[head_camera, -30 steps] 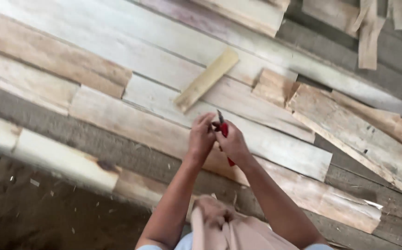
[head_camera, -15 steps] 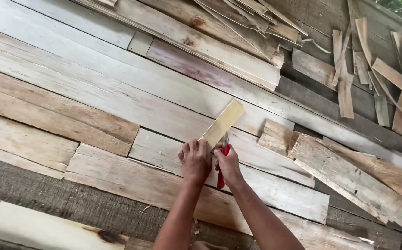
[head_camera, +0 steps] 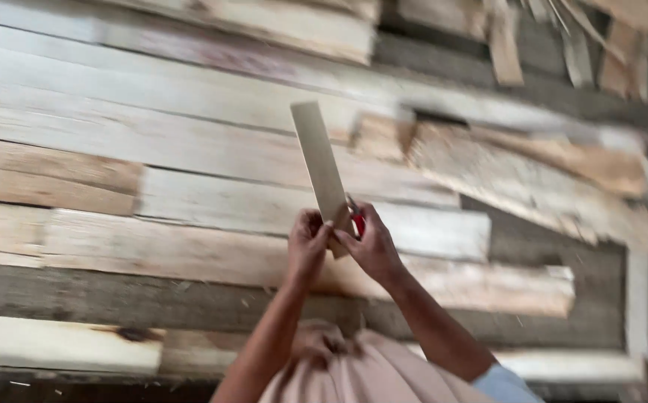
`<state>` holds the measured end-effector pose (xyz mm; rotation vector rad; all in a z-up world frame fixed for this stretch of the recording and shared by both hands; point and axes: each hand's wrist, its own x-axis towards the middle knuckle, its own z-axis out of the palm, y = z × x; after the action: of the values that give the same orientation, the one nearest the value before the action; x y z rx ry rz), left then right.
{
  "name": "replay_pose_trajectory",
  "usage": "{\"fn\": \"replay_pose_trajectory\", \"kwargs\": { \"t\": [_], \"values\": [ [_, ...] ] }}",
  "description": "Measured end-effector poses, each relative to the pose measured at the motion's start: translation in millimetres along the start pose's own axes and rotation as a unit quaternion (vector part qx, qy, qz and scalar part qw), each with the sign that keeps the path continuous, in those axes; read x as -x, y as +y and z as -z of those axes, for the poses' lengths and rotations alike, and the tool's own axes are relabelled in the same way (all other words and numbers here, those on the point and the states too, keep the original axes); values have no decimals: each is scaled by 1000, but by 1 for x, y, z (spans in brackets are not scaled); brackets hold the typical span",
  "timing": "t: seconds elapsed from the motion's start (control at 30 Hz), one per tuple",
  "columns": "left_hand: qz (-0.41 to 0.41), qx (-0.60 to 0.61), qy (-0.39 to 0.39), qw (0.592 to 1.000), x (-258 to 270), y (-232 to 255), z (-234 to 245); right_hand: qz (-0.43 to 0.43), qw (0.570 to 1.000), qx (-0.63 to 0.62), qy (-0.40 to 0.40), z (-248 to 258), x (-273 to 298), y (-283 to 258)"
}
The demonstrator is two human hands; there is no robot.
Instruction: Trimming and scoring thin wood strips using a utility knife in a workshop environment
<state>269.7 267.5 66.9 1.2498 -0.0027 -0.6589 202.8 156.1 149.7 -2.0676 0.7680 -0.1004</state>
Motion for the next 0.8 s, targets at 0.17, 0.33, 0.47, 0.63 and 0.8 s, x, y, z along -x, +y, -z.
{"fn": "replay_pose_trajectory", "kwargs": {
  "t": [0.17, 0.33, 0.47, 0.63, 0.8],
  "values": [
    [109, 62, -122, 985, 70, 2, -87, -45, 998, 30, -11, 93, 77, 37],
    [137, -92, -210, 964, 114, -75, -189, -113, 987, 99, 55, 174, 140, 130],
    [-27, -279, -283, 917, 142, -117, -273, -149, 975, 130, 103, 239, 184, 217],
    [-389, -439, -174, 791, 160, -191, -343, -224, 958, 162, 78, 279, 215, 305],
    [-468, -452, -155, 743, 149, -228, -371, -220, 965, 143, 21, 294, 212, 320]
  ]
}}
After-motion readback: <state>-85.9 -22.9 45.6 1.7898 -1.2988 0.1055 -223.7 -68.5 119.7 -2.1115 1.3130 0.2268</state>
